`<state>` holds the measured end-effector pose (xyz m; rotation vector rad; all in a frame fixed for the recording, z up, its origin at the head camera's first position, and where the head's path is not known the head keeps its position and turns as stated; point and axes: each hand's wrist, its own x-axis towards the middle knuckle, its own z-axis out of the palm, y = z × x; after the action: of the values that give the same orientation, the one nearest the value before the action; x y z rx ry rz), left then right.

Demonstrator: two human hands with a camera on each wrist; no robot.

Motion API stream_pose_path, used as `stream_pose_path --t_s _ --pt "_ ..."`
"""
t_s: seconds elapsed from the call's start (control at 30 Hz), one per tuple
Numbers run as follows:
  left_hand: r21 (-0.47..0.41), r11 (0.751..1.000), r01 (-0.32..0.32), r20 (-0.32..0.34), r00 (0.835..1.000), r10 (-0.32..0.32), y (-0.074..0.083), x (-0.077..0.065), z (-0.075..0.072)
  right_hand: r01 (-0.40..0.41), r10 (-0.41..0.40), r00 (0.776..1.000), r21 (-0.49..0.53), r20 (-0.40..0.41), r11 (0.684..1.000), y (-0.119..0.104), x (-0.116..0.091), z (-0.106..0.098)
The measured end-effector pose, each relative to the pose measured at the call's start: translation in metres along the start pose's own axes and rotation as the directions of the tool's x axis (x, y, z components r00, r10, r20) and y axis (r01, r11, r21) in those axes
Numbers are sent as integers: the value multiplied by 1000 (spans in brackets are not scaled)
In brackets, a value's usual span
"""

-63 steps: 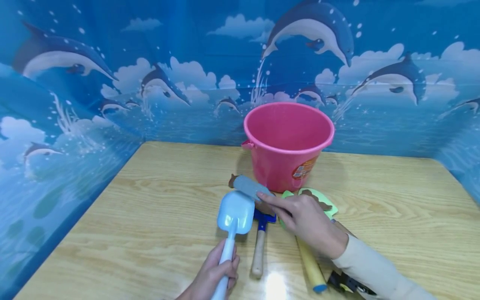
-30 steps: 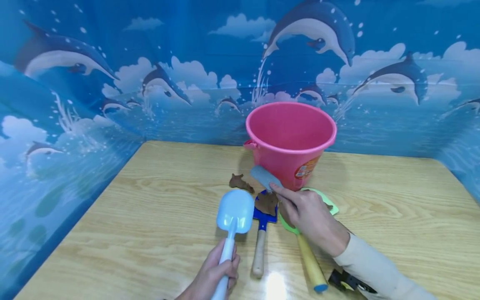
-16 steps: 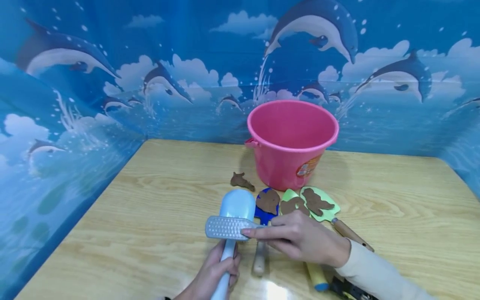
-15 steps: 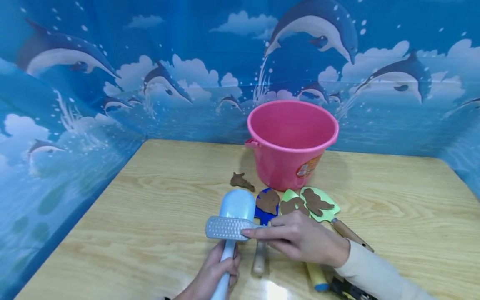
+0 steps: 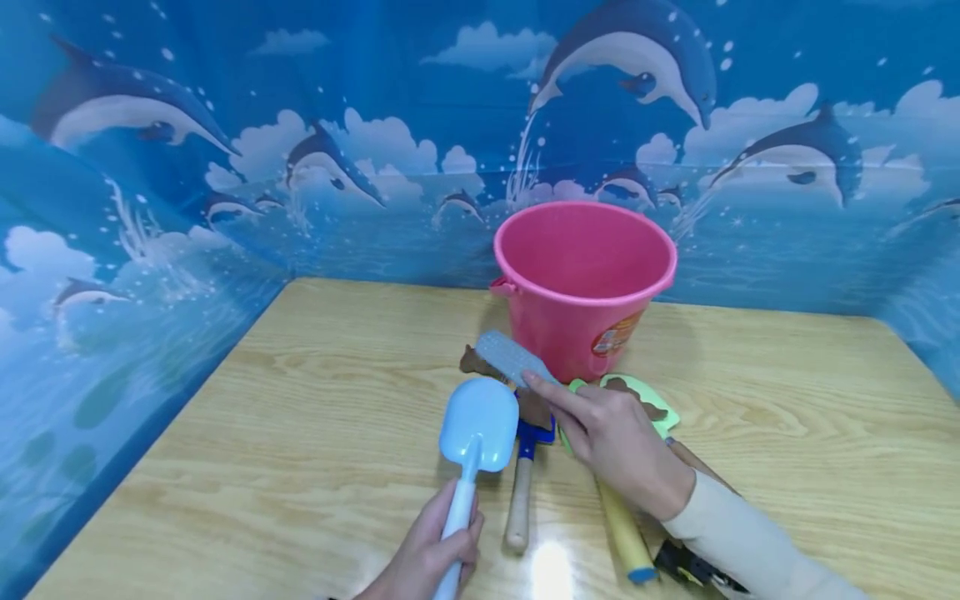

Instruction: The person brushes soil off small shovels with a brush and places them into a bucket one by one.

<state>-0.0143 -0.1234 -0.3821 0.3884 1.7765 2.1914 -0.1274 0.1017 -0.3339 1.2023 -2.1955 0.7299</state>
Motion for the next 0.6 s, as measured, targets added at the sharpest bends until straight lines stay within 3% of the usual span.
stream_pose_path --t_s 0.1,0.2,0.33,0.4,0.5,0.6 --pt "4 1000 10 -4 1000 -10 0 0 0 6 -4 999 64 -36 998 1 2 -1" --pt "-62 996 68 -24 997 -70 2 1 1 92 -99 995 226 20 970 -1 2 -3" --pt "-118 983 138 -45 989 -144 4 2 1 196 -270 951 388 148 901 -5 4 -4" --pt "-120 980 156 -49 985 -163 4 2 1 187 -294 932 412 214 892 -5 3 -4" --pt "-125 981 146 -43 987 -152 3 2 1 120 -218 939 343 265 932 -4 2 -4" --pt "-121 986 118 -35 992 -123 2 1 1 64 -78 979 78 189 995 0 0 -4"
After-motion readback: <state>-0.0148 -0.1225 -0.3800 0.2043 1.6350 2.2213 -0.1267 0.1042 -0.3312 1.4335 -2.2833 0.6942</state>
